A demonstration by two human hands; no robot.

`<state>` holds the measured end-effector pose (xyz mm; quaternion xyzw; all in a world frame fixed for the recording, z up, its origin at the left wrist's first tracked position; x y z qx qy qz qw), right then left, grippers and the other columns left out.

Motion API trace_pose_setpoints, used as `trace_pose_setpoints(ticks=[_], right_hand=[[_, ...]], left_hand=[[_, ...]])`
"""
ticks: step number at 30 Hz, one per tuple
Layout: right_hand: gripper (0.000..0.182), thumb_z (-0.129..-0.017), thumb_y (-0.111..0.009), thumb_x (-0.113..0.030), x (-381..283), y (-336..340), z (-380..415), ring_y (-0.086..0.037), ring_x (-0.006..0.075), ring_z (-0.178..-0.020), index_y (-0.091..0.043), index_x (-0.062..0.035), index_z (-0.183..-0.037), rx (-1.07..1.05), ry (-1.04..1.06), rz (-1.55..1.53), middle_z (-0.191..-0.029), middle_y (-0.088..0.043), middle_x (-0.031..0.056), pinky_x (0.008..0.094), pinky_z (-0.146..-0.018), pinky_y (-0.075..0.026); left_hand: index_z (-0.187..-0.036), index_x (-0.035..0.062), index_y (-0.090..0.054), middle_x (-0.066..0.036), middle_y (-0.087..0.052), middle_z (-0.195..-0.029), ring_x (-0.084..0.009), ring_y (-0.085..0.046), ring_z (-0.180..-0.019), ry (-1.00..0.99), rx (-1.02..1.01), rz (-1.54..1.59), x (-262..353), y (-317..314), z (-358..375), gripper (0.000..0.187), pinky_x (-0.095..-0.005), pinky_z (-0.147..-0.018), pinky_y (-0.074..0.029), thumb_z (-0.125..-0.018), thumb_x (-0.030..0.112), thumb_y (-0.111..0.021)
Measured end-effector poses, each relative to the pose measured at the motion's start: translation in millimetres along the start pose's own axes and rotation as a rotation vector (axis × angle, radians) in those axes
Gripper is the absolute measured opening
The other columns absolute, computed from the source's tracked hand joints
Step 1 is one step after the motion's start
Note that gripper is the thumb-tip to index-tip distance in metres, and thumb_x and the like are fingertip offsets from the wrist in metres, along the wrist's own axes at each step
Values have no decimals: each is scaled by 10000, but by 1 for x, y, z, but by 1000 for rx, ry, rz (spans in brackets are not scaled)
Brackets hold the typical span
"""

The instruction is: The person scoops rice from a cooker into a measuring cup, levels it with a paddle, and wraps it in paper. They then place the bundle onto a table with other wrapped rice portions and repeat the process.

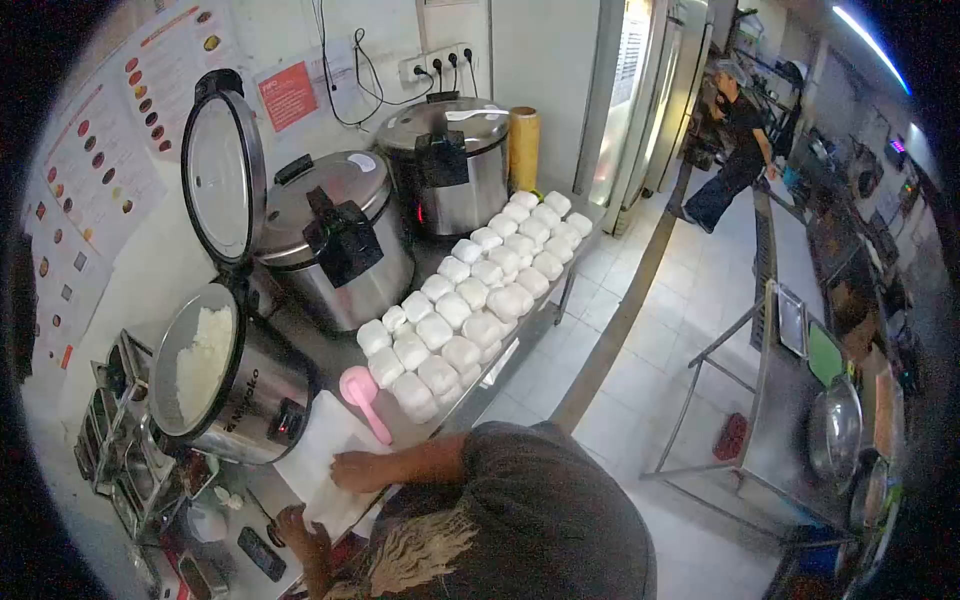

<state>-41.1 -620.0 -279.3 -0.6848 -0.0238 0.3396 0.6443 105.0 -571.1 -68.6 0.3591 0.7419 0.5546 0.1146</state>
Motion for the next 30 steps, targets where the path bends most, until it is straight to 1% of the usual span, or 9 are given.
trace_pose_setpoints(ticks=[4, 8, 11, 12, 19, 22, 23, 26, 30], right_hand=[[483, -897, -580, -261, -7, -78, 52, -430, 308, -1363, -543, 20, -1289, 47, 419, 2260, -1434, -492, 169, 465, -1128, -361], [850, -857, -659, -307, -9, -88, 82, -250, 380, -1484, -266, 41, -1525, 32, 93, 2199, -1598, -254, 228, 519, -1201, -235], [975, -818, -710, -335, 13, -35, 83, -213, 418, -1491, -192, 79, -1532, 191, 223, 2265, -1591, -230, 276, 542, -1215, -175], [1027, -808, -720, -354, -13, -70, 100, -192, 449, -1488, -152, 111, -1525, 262, 23, 2096, -1585, -217, 306, 543, -1221, -140], [978, -881, -622, -486, -16, -58, 88, 8, 459, -1517, -150, 44, -1554, 410, 87, 2162, -1634, -96, 271, 760, -1113, -40], [523, -860, -683, -373, -31, -80, 75, 76, 511, -1498, -603, -239, -1359, 50, -114, 2160, -1656, -16, 232, 852, -1019, -11], [421, -863, -682, -335, -49, -108, 77, 98, 510, -1497, -682, -208, -1264, -102, -268, 2151, -1659, 1, 222, 854, -1018, -20], [445, -866, -661, -352, -69, -81, 50, -252, 425, -1451, -639, -50, -1192, -69, -383, 2255, -1525, -332, 243, 742, -1108, -151], [306, -809, -696, -206, -86, -68, 22, -564, 361, -1194, -649, -35, -1058, 251, -140, 2121, -1228, -614, 214, 542, -1031, -415]], left_hand=[[-1503, -31, -295, -219, -329, -1542, -367, -272, -1471, -16, -389, -148, 44, -104, 20, 829, -635, -1174, -162, -734, 83, -584], [-1579, -6, -60, -203, -89, -1655, -356, -89, -1540, 276, -547, -69, 39, -143, 38, 939, -656, -1171, -151, -812, 140, -581], [-1573, -19, -53, -221, -59, -1655, -377, -56, -1539, 345, -438, -25, -34, -208, 80, 922, -679, -1146, -189, -854, 201, -586], [-1567, -38, -71, -252, -88, -1643, -400, -94, -1530, 270, -424, -89, -32, -200, 84, 906, -659, -1145, -223, -878, 246, -586], [-1526, 102, -332, -280, -16, -1631, -530, -25, -1480, 308, -415, -44, -23, -194, 72, 721, -730, -1112, -139, -894, 286, -627], [-1507, 185, -435, -255, 99, -1640, -588, 60, -1461, 342, -624, -159, -2, -149, 39, 608, -793, -1083, -82, -931, 284, -605], [-1484, 141, -468, -222, 76, -1652, -586, 83, -1461, 308, -628, -12, 3, -122, 25, 570, -807, -1074, -55, -943, 282, -575], [-1434, 254, -519, -104, -240, -1639, -343, -193, -1519, 292, -774, -141, -13, -102, -8, 545, -774, -1114, -83, -918, 375, -644], [-1207, 172, -617, -104, -555, -1383, -277, -470, -1353, 483, -700, -8, -41, -129, -26, 360, -697, -1089, -254, -886, 323, -677]])
Point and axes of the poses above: each hand's wrist, its own z-axis away from the middle knuckle, its own y-axis out of the back of the hand, x = y × z, the point moved 9 cm from there along -z, towards the middle knuckle
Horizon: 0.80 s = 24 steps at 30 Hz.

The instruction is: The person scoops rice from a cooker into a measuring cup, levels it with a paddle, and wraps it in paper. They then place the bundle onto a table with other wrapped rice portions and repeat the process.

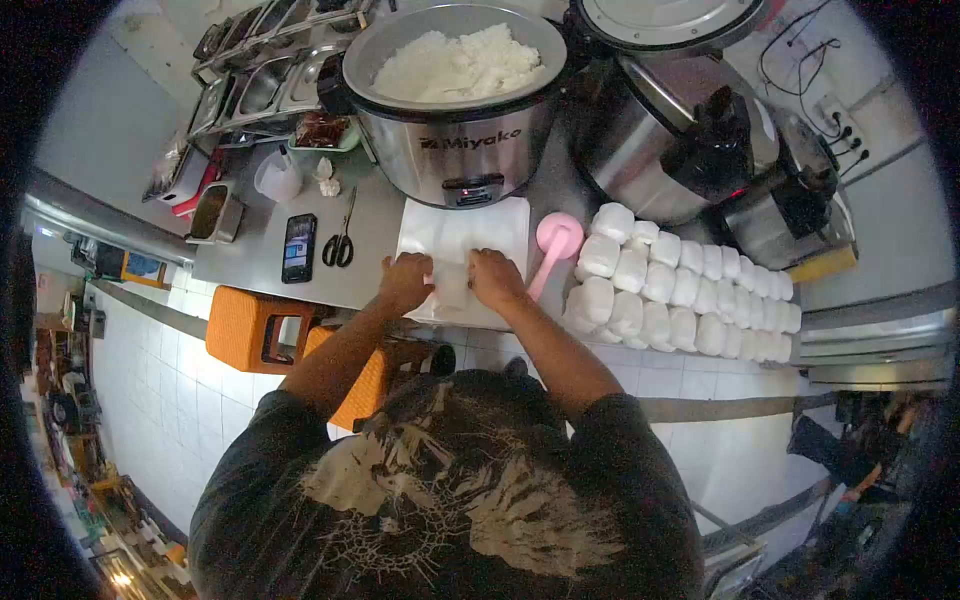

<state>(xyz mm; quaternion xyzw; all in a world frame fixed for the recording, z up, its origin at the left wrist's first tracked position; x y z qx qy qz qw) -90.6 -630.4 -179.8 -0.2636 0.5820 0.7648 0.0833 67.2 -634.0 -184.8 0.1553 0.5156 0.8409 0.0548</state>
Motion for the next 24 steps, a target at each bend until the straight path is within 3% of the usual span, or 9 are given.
trace_pose_setpoints(ticks=[1, 4, 8, 11, 13, 17, 20, 24], right_hand=[[300, -789, -713, -179, 2, 7, -2, -612, 339, -1123, -651, -36, -1045, 75, -48, -23, -1165, -649, 196, 481, -992, -471], [176, -816, -640, -110, 12, -10, -8, -643, 376, -1006, -641, -32, -974, -69, -136, 53, -1045, -651, 184, 484, -822, -540], [124, -801, -643, -106, 1, -7, 2, -622, 362, -964, -642, -44, -909, 129, 60, 23, -961, -617, 174, 490, -812, -514], [144, -776, -664, -126, -18, 0, 25, -601, 344, -931, -642, -44, -892, 289, 236, 121, -906, -585, 161, 476, -816, -503], [181, -757, -675, -131, -16, -6, 33, -588, 327, -912, -643, -38, -909, 321, 296, 165, -876, -563, 152, 467, -827, -499], [181, -821, -672, -151, -5, -13, 41, -595, 330, -975, -692, -40, -962, 264, 293, 46, -1011, -616, 151, 433, -880, -499], [248, -856, -672, -161, -13, 6, 62, -594, 330, -1039, -698, -39, -1070, 212, 354, -32, -1096, -631, 158, 429, -922, -497], [286, -857, -670, -157, -9, -1, 72, -589, 326, -1085, -696, -49, -1121, 255, 408, -70, -1135, -626, 151, 425, -964, -488]], left_hand=[[-1138, 157, -629, -92, -584, -1332, -273, -506, -1311, 53, 10, 69, -1, 0, -4, 298, -681, -1054, -305, -882, 302, -680], [-1029, 131, -640, -83, -624, -1214, -280, -573, -1211, 76, 98, 84, -2, -4, -4, 196, -616, -935, -405, -877, 246, -683], [-1033, 128, -624, -75, -617, -1085, -279, -600, -1085, 18, 227, 40, 10, 4, 12, 207, -541, -860, -436, -845, 195, -682], [-1061, 115, -622, -73, -581, -1047, -272, -573, -1028, -209, 527, -163, 26, 0, 36, 257, -528, -883, -428, -818, 191, -657], [-1098, 101, -629, -72, -564, -1070, -266, -549, -1024, -249, 541, -233, 26, -9, 40, 298, -510, -890, -425, -812, 187, -635], [-1189, 67, -609, -82, -540, -1148, -269, -517, -1107, -430, 535, -287, 19, -30, 44, 391, -500, -923, -410, -822, 200, -627], [-1311, 18, -550, -144, -493, -1335, -314, -452, -1268, -514, 431, -176, 7, -45, 52, 567, -485, -1040, -357, -774, 159, -666], [-1331, 29, -530, -130, -512, -1319, -297, -446, -1298, -464, 347, -105, 22, -11, 74, 561, -501, -1053, -352, -791, 135, -641]])
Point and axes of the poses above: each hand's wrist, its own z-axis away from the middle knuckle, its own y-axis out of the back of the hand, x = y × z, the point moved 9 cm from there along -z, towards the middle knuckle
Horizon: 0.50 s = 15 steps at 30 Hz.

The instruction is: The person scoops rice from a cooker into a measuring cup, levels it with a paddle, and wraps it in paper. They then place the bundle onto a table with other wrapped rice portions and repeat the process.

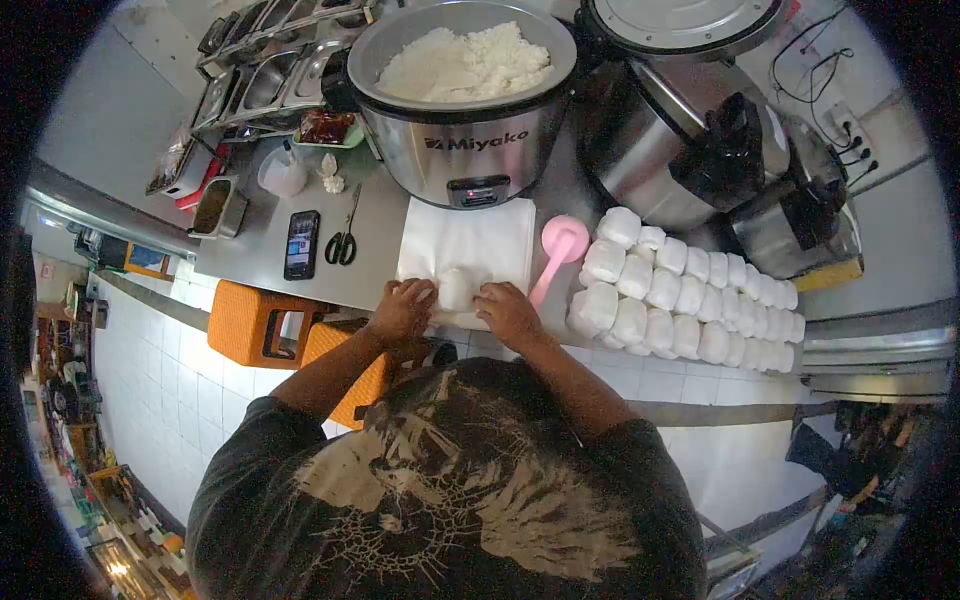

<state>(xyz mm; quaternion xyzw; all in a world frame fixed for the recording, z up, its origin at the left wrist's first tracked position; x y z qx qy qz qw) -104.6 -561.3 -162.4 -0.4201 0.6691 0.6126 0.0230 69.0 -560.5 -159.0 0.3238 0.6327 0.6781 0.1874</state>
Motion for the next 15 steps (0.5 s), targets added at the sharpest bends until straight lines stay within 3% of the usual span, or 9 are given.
trace_pose_setpoints(ticks=[2, 5, 8, 11, 13, 15], right_hand=[[258, -846, -668, -147, 1, -1, 0, -588, 322, -1094, -710, -52, -1082, 39, -1, 24, -1133, -629, 143, 421, -976, -480], [180, -834, -656, -126, -1, -5, -5, -590, 321, -1088, -720, -58, -988, 56, 28, 78, -1089, -643, 129, 425, -957, -478], [118, -832, -640, -104, 12, -13, -10, -609, 330, -1051, -706, -59, -919, -21, -2, 54, -1017, -670, 127, 438, -908, -488], [85, -847, -631, -99, 18, -4, -27, -643, 343, -964, -690, -62, -896, -86, -152, 1, -921, -694, 134, 455, -836, -509], [84, -854, -630, -105, 34, -8, -34, -662, 349, -903, -689, -69, -900, -163, -319, -68, -878, -704, 141, 461, -799, -521], [86, -852, -647, -141, 50, -19, -41, -672, 349, -887, -689, -82, -899, -190, -361, -114, -873, -708, 135, 462, -781, -526]], left_hand=[[-1279, 50, -576, -116, -549, -1275, -285, -485, -1264, -14, -46, -54, -3, -1, -9, 481, -512, -1043, -365, -809, 138, -633], [-1011, 98, -676, -75, -642, -1088, -264, -594, -1089, -59, 35, -24, -21, -12, -24, 192, -475, -949, -427, -836, 167, -637], [-933, 114, -700, -49, -670, -975, -262, -621, -1037, -101, -40, -16, -27, -17, -34, 131, -482, -933, -442, -825, 164, -646], [-1003, 147, -703, -64, -651, -1105, -271, -572, -1157, 3, -203, 212, -46, -34, -44, 166, -531, -984, -410, -854, 188, -642], [-991, 158, -710, -58, -650, -1105, -265, -569, -1161, 66, -207, 181, -37, -9, -44, 154, -543, -987, -405, -863, 211, -644], [-981, 155, -715, -52, -654, -1087, -269, -577, -1131, 81, -142, 117, -25, 8, -42, 146, -545, -967, -416, -869, 222, -650]])
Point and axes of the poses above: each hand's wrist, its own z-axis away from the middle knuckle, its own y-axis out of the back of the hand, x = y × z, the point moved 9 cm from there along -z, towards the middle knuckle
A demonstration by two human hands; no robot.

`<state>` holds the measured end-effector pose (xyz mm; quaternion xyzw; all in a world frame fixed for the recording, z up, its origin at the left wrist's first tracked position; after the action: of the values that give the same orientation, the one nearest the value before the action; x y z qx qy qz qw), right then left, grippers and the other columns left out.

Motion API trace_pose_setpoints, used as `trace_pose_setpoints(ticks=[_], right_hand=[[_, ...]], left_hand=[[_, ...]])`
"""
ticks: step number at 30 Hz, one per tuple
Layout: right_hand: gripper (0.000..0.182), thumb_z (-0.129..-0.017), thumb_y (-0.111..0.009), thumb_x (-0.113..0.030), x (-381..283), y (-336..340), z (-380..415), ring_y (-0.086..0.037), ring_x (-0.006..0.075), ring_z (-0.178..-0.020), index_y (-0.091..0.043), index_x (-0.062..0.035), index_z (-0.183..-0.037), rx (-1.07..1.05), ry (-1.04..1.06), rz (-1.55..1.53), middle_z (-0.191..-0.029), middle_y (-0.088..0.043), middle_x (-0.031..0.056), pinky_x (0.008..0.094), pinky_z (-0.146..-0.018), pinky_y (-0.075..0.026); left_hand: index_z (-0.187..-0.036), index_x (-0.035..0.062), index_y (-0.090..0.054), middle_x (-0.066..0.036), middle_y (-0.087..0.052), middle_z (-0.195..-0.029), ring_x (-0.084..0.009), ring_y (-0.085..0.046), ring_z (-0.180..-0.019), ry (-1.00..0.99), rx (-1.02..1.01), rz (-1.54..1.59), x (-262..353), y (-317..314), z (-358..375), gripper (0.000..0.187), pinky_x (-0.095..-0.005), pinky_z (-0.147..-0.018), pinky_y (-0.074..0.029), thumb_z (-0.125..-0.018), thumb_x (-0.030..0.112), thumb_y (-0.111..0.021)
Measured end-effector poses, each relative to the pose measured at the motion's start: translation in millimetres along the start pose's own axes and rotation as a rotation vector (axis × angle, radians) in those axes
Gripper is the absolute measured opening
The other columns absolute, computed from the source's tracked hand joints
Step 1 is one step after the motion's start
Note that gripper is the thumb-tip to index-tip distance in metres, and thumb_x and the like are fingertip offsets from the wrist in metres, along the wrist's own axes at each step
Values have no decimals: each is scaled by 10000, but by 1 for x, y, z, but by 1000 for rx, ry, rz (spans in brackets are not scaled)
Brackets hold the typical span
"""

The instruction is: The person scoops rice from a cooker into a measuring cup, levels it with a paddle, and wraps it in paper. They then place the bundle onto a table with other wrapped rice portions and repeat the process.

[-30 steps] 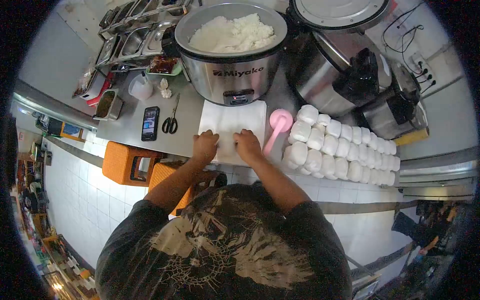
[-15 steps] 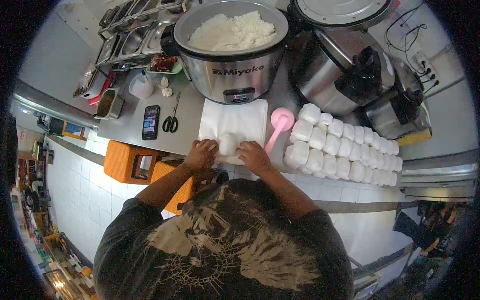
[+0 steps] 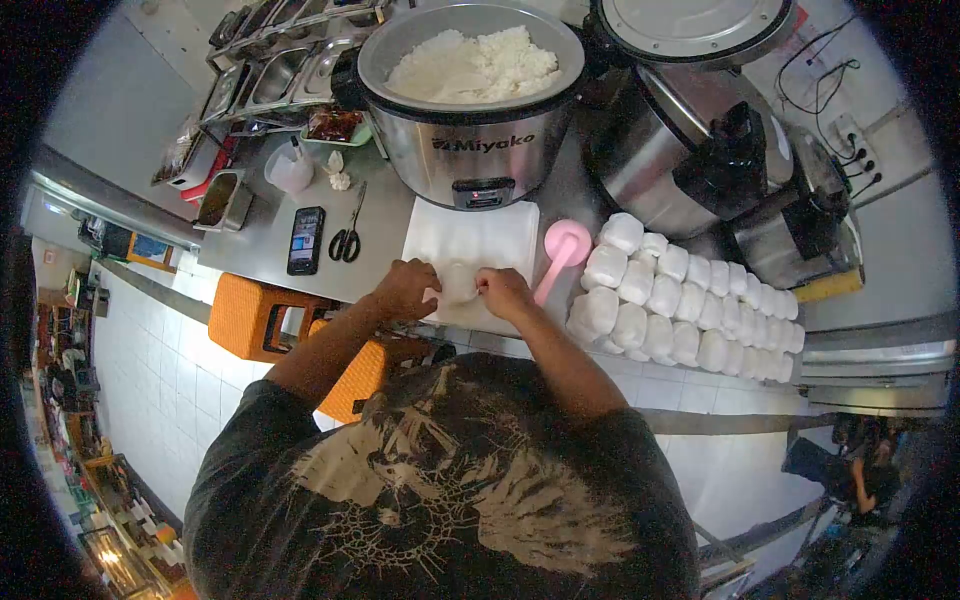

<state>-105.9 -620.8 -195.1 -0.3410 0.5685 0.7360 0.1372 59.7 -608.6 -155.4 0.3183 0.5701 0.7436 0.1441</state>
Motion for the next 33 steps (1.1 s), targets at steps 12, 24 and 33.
trace_pose_setpoints(ticks=[12, 24, 33], right_hand=[[234, -849, -696, -219, 12, -8, -15, -661, 385, -962, -641, -20, -959, -33, -163, 115, -993, -683, 208, 472, -855, -525], [232, -785, -741, -8, -19, 10, 18, -598, 193, -788, -549, -20, -914, -50, 7, -334, -859, -629, 72, 328, -722, -480], [217, -793, -784, -26, -82, 88, 77, -551, 70, -792, -592, -45, -893, -81, 99, -696, -862, -605, -13, 251, -730, -473]], left_hand=[[-1011, 158, -720, -96, -698, -1051, -314, -651, -1029, 104, -150, -40, -26, -34, -25, 174, -495, -901, -488, -855, 221, -673], [-934, 41, -597, -194, -667, -976, -389, -641, -955, -66, 287, 416, -9, -3, -29, 161, -454, -826, -500, -788, -27, -593], [-1031, 67, -485, -3, -544, -944, -97, -506, -898, -94, -64, 1253, 70, 39, 3, 316, -296, -796, -455, -834, 41, -730]])
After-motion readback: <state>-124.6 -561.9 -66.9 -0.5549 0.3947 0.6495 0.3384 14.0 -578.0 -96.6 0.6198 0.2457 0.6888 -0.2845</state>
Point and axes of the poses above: each hand's wrist, its own z-axis away from the middle knuckle, its own y-axis out of the back of the hand, x = y × z, the point moved 9 cm from there along -z, towards the middle knuckle
